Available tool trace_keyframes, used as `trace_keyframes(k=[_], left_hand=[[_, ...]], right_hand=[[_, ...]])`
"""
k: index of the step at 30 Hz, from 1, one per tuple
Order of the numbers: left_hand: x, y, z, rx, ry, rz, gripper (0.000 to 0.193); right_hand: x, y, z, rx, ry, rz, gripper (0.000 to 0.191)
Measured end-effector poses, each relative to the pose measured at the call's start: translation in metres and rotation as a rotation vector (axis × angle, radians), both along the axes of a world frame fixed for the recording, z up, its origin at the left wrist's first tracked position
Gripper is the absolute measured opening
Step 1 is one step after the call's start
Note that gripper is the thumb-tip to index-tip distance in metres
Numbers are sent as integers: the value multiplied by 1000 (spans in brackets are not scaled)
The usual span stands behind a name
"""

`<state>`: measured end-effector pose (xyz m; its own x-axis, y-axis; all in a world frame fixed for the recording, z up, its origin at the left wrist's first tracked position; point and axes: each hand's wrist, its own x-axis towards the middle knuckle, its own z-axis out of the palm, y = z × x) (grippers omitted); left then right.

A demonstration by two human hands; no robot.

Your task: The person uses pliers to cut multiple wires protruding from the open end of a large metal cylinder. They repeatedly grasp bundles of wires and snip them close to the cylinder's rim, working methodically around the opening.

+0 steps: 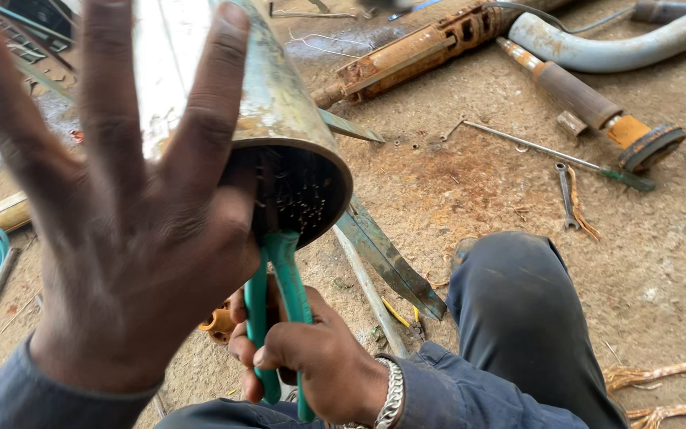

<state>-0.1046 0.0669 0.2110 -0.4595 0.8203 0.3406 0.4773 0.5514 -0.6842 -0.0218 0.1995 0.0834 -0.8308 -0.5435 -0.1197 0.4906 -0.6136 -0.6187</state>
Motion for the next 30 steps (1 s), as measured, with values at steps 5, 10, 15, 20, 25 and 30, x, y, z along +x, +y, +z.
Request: trace_keyframes(k=[5,10,15,20,25,30], left_hand=[[19,3,-12,-14,5,182,39],[24,4,-14,-7,-53,182,36],[22,4,-2,23,-170,79,33],[24,8,2,39,-182,51,32],[26,0,-1,61,-222,53,26],[26,-8,-7,77,-237,32,20]], right_hand=[[-1,1,0,-15,34,21,51],[-1,5,-2,-12,-5,79,52],[-3,9,3,-24,-83,99,47],[-8,21,20,-119,-104,149,35],[-4,4,20,-134,-212,58,29],[0,-16,1,-197,-186,-22,29]])
